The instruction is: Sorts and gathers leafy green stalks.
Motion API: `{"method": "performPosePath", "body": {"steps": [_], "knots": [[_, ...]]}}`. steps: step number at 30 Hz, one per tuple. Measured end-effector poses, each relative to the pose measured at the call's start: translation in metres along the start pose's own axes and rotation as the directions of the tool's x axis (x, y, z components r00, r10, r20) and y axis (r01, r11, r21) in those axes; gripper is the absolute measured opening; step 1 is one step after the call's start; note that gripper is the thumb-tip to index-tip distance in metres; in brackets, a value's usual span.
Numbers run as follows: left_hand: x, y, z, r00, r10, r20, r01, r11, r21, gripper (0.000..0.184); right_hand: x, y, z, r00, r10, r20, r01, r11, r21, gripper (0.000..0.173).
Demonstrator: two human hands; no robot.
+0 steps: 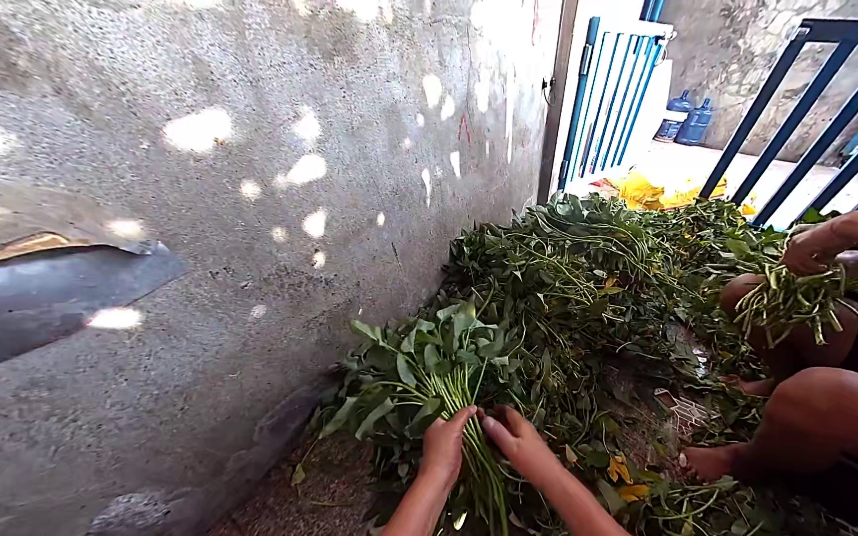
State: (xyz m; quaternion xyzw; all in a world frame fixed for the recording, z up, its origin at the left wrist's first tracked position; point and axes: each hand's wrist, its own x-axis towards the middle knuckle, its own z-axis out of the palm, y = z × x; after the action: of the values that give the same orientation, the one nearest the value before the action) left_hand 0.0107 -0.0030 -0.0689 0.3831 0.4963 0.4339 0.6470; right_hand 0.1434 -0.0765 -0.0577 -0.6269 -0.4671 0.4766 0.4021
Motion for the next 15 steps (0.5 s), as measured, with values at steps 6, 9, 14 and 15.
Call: {"method": "performPosePath", "body": {"steps": [6, 9, 14, 15], "knots": [[-0.009, 0.013, 0.006, 0.988, -0.136, 0.07, 0.152, 0.919, -0.365, 0.018, 0.011, 0.012, 0.033, 0.994, -0.012, 0.113, -0.004, 0.991, 0.137, 0.075], [-0.002, 0.004, -0.007, 0.981, -0.159, 0.107, 0.184, 0.938, -0.293, 0.021, 0.016, 0.01, 0.028, 0.957, 0.145, 0.252, -0.175, 0.979, 0.101, 0.056], [0.029, 0.016, -0.042, 0.867, -0.448, 0.219, 0.465, 0.885, -0.029, 0.047, 0.02, 0.016, 0.024, 0.909, 0.29, 0.299, -0.343, 0.929, 0.141, 0.031], [0.036, 0.021, -0.053, 0.799, -0.533, 0.28, 0.543, 0.838, 0.046, 0.06, 0.02, 0.018, 0.023, 0.902, 0.304, 0.307, -0.361, 0.921, 0.148, 0.029]]}}
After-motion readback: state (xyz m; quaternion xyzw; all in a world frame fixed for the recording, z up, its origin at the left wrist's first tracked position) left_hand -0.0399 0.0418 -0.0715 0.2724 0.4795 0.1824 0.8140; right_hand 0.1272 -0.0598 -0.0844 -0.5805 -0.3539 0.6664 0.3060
